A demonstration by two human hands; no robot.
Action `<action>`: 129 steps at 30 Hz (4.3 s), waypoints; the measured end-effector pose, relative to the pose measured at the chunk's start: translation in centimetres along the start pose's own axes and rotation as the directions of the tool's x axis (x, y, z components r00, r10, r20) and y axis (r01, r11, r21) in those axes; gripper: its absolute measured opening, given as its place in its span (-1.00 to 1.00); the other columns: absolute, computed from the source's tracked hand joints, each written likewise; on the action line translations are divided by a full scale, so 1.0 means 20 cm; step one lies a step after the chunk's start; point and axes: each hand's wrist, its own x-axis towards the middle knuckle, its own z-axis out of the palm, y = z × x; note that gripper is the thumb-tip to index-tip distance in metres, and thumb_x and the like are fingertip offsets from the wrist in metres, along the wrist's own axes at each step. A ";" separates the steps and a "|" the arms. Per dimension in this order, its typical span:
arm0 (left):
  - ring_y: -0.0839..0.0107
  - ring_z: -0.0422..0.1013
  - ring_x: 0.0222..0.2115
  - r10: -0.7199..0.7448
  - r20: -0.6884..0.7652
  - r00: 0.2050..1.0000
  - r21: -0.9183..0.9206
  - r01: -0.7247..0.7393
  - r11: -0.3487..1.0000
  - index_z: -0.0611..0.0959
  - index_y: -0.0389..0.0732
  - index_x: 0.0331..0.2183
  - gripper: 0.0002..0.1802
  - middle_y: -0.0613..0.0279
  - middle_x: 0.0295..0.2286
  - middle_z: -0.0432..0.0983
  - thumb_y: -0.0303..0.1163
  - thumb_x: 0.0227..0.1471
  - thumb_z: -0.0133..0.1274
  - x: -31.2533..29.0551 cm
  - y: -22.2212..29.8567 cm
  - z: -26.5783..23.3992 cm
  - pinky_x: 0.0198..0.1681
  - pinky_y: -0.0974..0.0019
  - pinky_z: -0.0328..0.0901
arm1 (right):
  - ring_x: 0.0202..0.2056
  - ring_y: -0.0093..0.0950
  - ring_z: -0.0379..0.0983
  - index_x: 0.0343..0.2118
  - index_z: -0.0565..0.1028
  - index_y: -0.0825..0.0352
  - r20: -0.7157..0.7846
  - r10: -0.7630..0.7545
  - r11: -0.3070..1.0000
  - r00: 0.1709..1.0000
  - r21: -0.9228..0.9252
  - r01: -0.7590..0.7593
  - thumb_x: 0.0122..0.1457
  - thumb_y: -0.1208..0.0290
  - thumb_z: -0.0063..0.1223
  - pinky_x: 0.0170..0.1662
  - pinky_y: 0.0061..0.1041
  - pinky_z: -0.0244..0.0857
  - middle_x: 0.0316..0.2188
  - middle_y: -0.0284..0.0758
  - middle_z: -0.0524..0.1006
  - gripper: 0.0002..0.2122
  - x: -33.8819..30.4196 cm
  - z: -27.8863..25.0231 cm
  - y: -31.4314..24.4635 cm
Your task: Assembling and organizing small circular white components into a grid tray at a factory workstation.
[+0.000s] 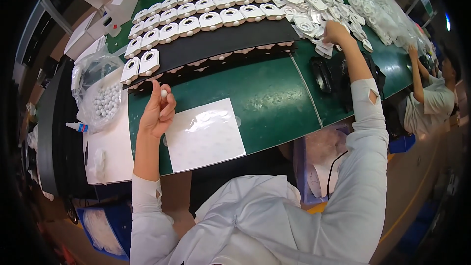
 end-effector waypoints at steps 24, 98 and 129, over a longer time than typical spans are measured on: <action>0.74 0.07 -0.63 0.095 -0.043 0.995 0.119 -0.089 0.989 0.52 -0.17 -0.29 -0.77 0.38 -0.43 0.39 -0.30 -0.04 0.07 -0.02 0.02 0.06 -0.77 0.70 -0.14 | -0.53 -0.63 0.31 -0.34 0.43 0.38 -0.487 -0.206 0.649 0.849 0.581 0.491 0.08 0.50 -0.06 -0.44 -0.66 0.20 -0.56 -0.42 0.44 -0.89 -0.71 -0.24 -0.68; 0.79 0.14 -0.64 0.076 0.011 0.997 0.397 -0.074 0.915 0.55 -0.19 -0.30 -0.77 0.45 -0.53 0.40 -0.42 -0.10 0.11 -0.04 -0.02 0.13 -0.70 0.70 -0.06 | -0.17 -0.47 0.37 -0.21 0.32 0.33 -0.359 -0.372 -0.444 0.856 0.878 0.175 0.11 0.57 -0.10 -0.07 -0.49 0.25 -0.21 -0.29 0.43 -0.83 -0.81 0.19 -1.35; 0.74 0.18 -0.65 0.391 0.153 0.908 0.722 -0.373 0.583 0.58 -0.20 -0.39 -0.65 0.47 -0.62 0.37 -0.46 -0.38 0.30 -0.01 -0.04 0.10 -0.59 0.64 0.10 | -0.42 -0.64 0.34 -0.11 0.29 0.35 -0.195 -0.516 -0.278 0.834 0.959 0.052 0.11 0.48 -0.06 -0.31 -0.65 0.24 -0.36 -0.39 0.43 -0.73 -0.75 0.05 -1.38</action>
